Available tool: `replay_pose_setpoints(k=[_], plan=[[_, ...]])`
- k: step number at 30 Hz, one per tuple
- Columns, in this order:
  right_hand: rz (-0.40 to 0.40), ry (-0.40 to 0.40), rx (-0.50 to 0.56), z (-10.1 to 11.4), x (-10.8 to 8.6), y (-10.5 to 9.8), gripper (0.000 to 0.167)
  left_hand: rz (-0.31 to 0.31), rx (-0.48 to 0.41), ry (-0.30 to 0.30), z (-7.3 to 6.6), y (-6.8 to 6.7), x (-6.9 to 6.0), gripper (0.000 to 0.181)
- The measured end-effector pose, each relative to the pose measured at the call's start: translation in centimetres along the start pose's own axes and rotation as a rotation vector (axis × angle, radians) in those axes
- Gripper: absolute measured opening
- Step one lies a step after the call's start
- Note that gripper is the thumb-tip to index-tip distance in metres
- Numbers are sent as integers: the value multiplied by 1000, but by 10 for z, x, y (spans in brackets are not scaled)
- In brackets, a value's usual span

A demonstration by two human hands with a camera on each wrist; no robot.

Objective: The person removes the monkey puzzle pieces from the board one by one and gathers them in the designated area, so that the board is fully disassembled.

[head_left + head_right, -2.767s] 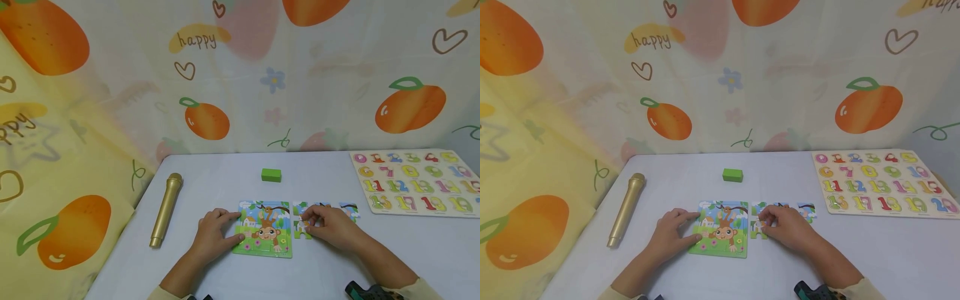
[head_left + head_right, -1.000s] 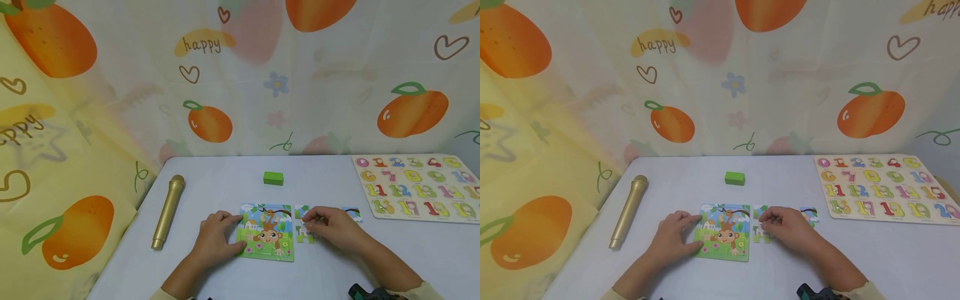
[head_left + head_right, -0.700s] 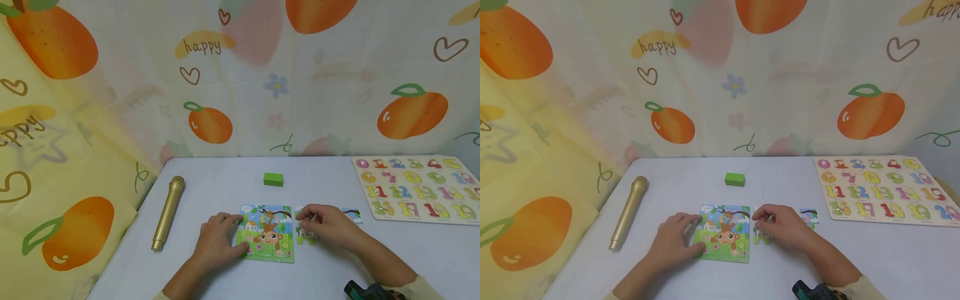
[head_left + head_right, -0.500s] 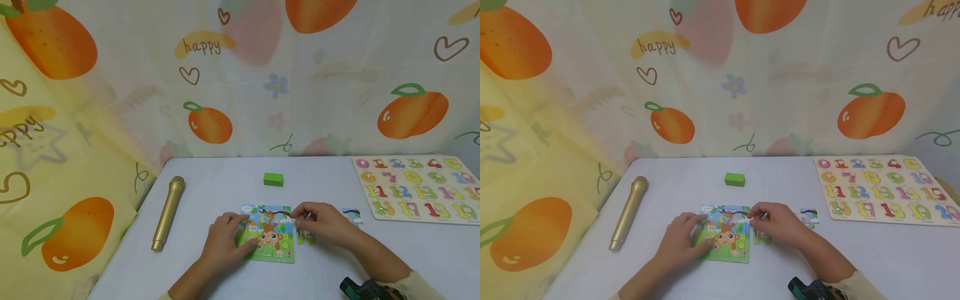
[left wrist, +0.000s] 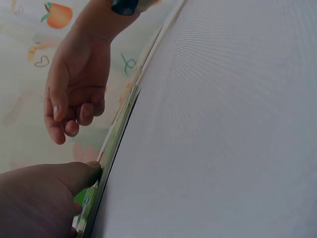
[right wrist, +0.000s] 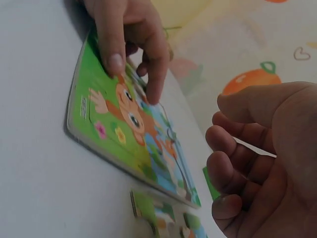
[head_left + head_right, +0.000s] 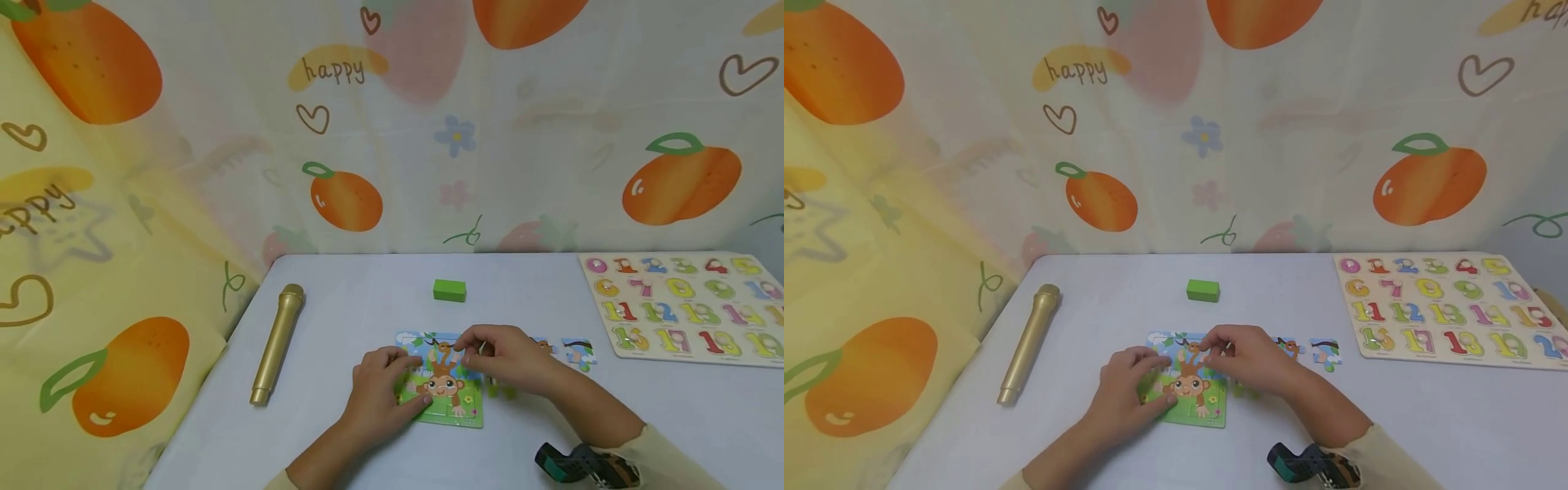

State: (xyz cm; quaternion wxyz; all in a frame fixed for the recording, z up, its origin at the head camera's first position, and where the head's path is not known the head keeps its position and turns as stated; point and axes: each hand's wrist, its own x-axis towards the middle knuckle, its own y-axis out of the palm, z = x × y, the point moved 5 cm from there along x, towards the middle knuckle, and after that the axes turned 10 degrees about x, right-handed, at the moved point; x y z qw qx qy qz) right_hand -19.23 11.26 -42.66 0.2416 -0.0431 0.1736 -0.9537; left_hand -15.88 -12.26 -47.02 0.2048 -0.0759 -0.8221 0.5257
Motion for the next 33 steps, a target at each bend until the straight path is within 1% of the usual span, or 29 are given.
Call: replay_pose_setpoints(k=[4, 10, 12, 16, 23, 28, 33], plan=[[3, -24, -16, 4, 10, 12, 16, 4, 9, 0, 0, 0, 0, 51], [-5, 23, 34, 4, 22, 30, 20, 13, 11, -10, 1, 0, -1, 51], [-16, 35, 33, 3, 25, 34, 22, 15, 10, -13, 2, 0, -1, 52], [-42, 34, -19, 0, 28, 39, 25, 20, 0, -20, 2, 0, 0, 52], [-70, 19, -137, -5, 31, 42, 23, 24, -23, -21, 2, 1, 0, 53], [-44, 2, -208, -10, 33, 43, 23, 20, -22, -19, 3, 2, 0, 53], [-6, -5, -241, -13, 34, 44, 21, 15, -17, -19, 3, 2, 0, 53]])
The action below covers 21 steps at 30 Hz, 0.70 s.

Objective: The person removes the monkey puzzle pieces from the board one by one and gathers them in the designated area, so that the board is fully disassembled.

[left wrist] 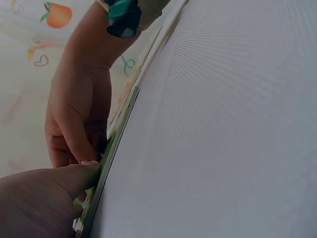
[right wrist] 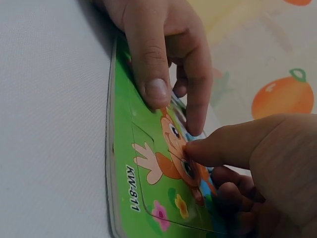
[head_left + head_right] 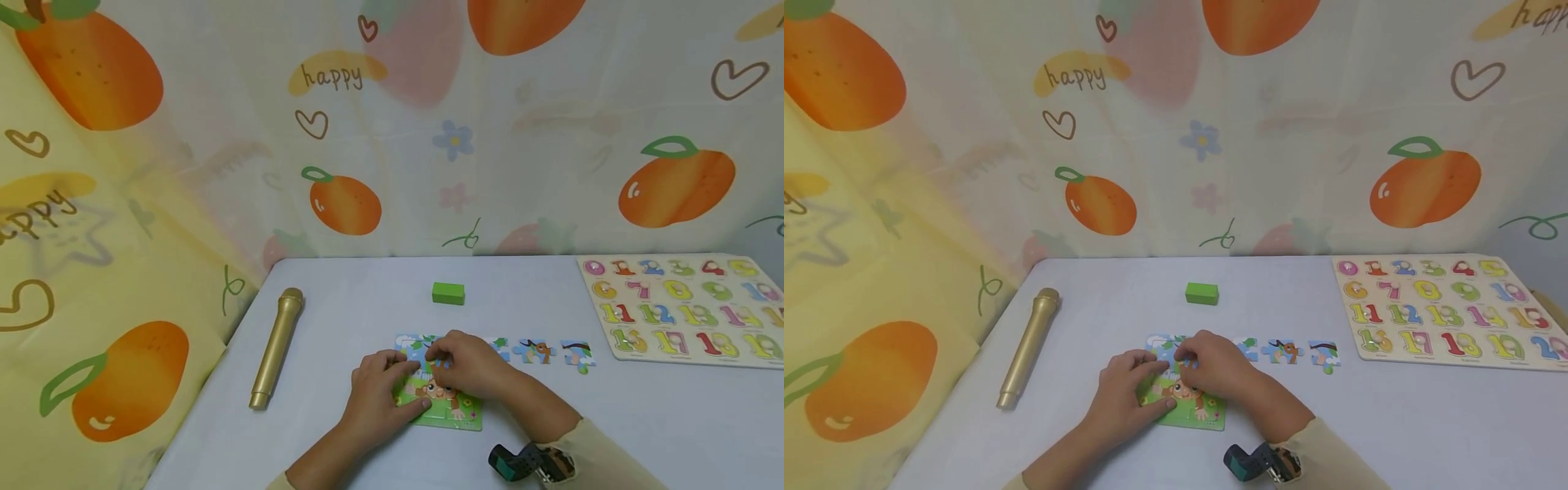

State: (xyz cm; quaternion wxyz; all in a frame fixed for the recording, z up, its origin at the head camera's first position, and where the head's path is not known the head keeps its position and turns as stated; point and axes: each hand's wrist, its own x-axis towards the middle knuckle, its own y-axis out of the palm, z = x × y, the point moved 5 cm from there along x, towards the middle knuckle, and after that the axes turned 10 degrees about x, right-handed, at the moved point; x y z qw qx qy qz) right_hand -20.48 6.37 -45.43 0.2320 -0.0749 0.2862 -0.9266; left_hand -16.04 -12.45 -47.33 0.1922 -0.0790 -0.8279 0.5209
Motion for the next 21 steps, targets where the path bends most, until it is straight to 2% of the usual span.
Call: replay_pose_setpoints(k=[9, 21], plan=[[37, -4, -29, 3, 0, 0, 28, 1, 5, -5, 1, 1, 0, 53], [80, -7, -5, 3, -1, -4, 33, 0, 5, -3, 1, 2, 0, 54]])
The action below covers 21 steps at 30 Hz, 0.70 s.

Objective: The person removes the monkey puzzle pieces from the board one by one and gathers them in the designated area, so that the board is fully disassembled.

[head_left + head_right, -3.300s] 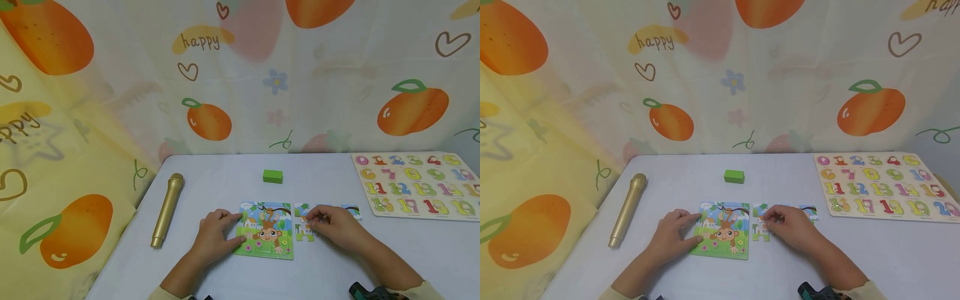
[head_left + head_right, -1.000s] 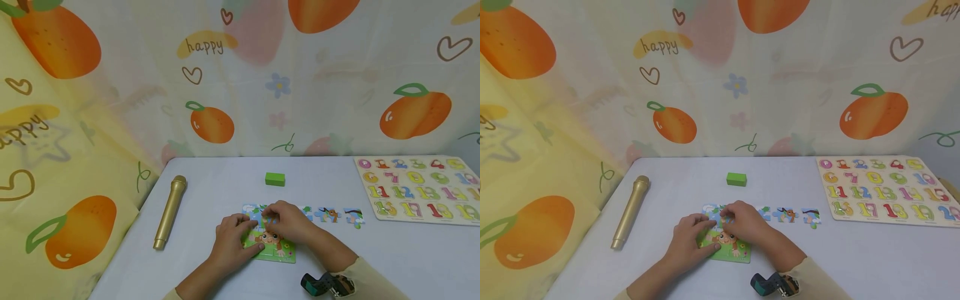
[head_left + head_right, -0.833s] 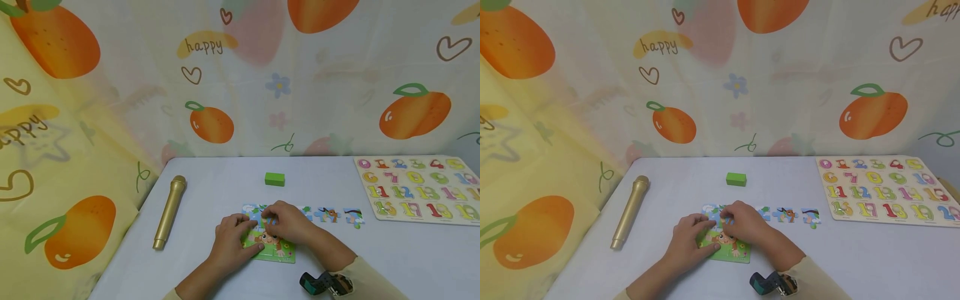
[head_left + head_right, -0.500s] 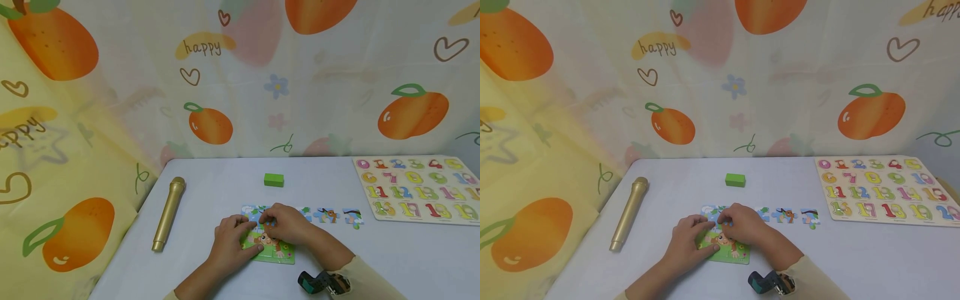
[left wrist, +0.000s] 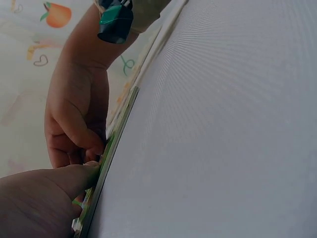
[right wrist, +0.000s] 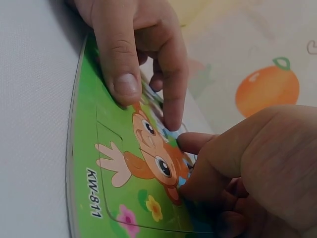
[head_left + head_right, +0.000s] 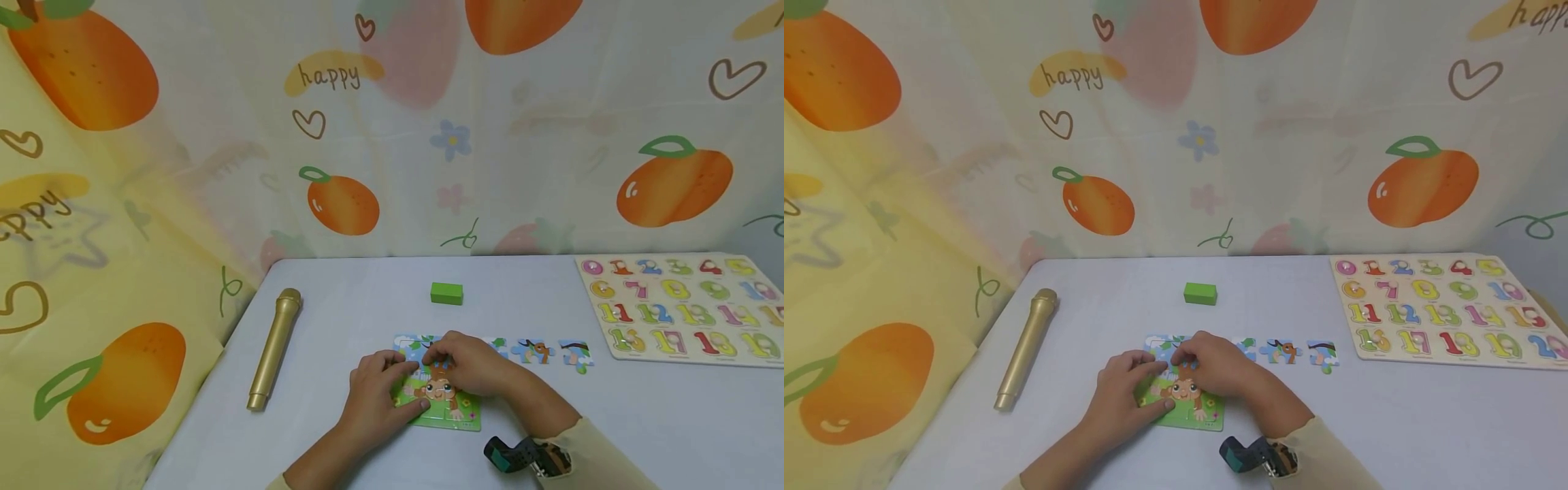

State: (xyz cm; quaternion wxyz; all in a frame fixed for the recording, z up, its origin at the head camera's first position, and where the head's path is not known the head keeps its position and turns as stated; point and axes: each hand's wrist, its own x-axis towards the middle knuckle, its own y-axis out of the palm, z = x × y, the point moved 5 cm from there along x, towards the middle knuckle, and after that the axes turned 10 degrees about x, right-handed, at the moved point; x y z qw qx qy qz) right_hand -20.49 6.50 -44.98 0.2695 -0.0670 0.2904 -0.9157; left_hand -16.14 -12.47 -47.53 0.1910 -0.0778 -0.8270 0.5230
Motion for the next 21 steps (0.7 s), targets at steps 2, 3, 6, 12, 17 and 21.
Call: replay_pose_setpoints(k=[2, 3, 6, 12, 17, 21], plan=[[-1, 12, 5, 0, -1, 0, 33, 0, -1, 1, 0, 0, 0, 54], [-2, 18, 5, 0, -1, 1, 33, 0, -2, 1, 0, 0, 0, 54], [-8, 39, 4, -1, -1, 2, 33, 1, -3, -1, -1, -1, 0, 54], [-15, 57, 0, -1, -1, 2, 32, 5, -11, -3, -2, -3, 0, 55], [-23, 60, 8, 0, -1, 2, 34, 2, -7, 0, -2, -3, 1, 55], [-28, 62, 15, 1, -2, 2, 35, 1, -5, 0, -2, -4, 1, 55]])
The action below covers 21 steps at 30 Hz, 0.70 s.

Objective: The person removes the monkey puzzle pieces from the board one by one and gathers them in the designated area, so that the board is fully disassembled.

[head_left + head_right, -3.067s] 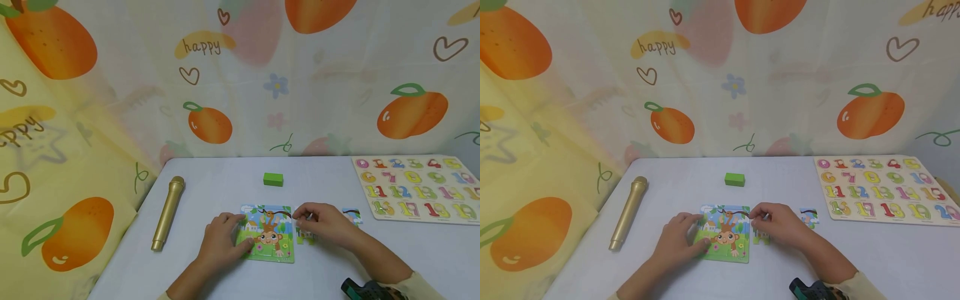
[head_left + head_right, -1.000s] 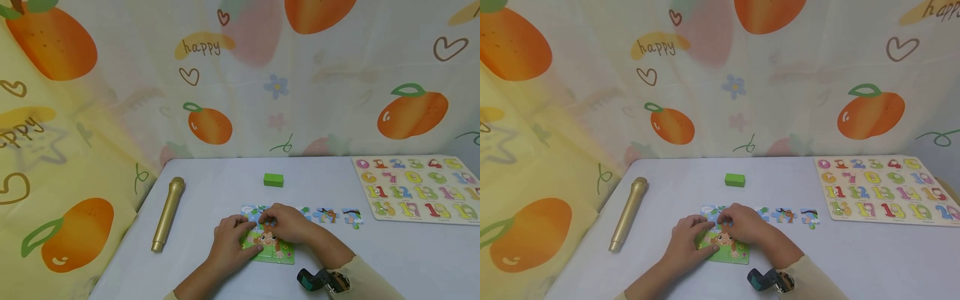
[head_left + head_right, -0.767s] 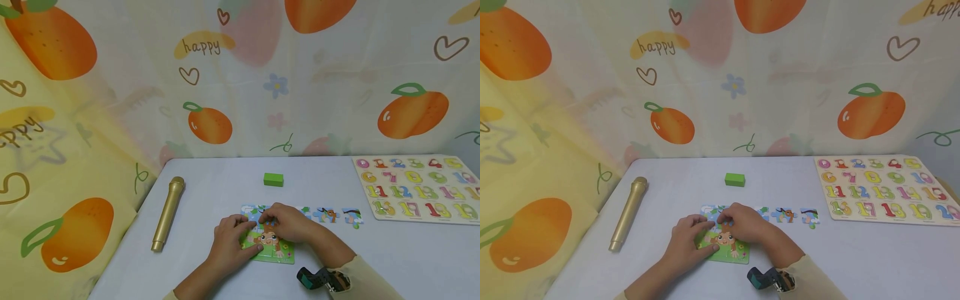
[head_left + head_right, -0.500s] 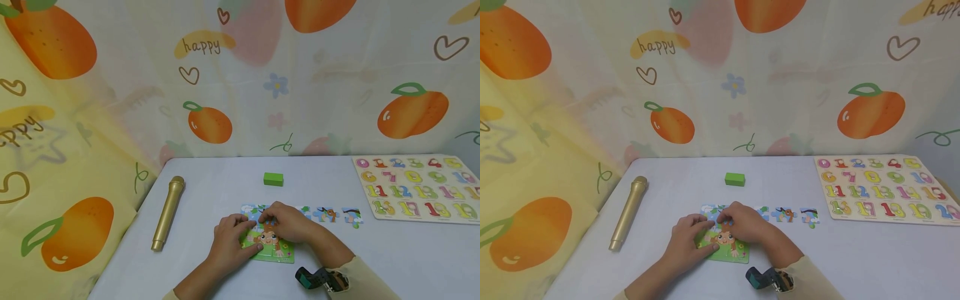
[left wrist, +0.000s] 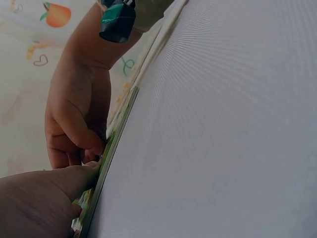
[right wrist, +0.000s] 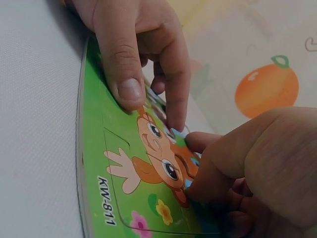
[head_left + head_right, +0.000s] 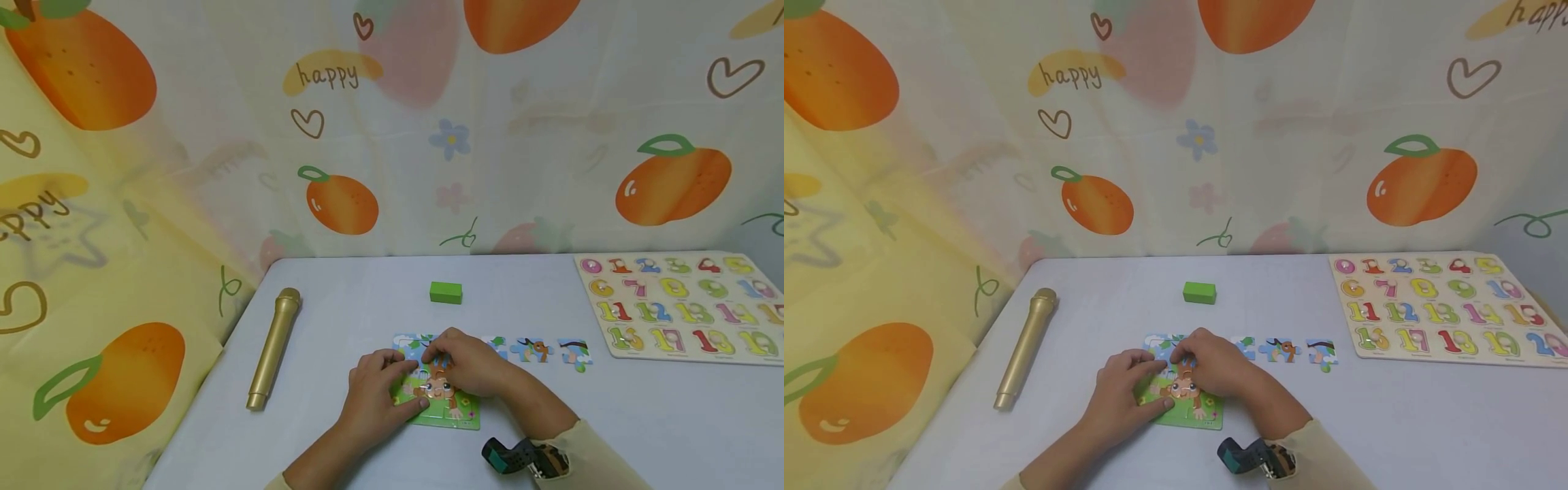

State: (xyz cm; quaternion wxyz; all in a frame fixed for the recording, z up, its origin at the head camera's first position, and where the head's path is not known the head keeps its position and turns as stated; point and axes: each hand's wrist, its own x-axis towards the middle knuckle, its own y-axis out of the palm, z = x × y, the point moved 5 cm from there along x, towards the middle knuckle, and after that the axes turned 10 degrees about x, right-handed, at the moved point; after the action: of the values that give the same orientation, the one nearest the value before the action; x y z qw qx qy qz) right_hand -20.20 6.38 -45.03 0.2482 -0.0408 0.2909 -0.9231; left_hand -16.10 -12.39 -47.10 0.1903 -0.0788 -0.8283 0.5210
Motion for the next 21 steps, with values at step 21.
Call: replay_pose_setpoints(k=[21], plan=[[45, -37, 137, -1, 0, -1, 21, 0, -9, -2, -1, -2, 0, 54]])
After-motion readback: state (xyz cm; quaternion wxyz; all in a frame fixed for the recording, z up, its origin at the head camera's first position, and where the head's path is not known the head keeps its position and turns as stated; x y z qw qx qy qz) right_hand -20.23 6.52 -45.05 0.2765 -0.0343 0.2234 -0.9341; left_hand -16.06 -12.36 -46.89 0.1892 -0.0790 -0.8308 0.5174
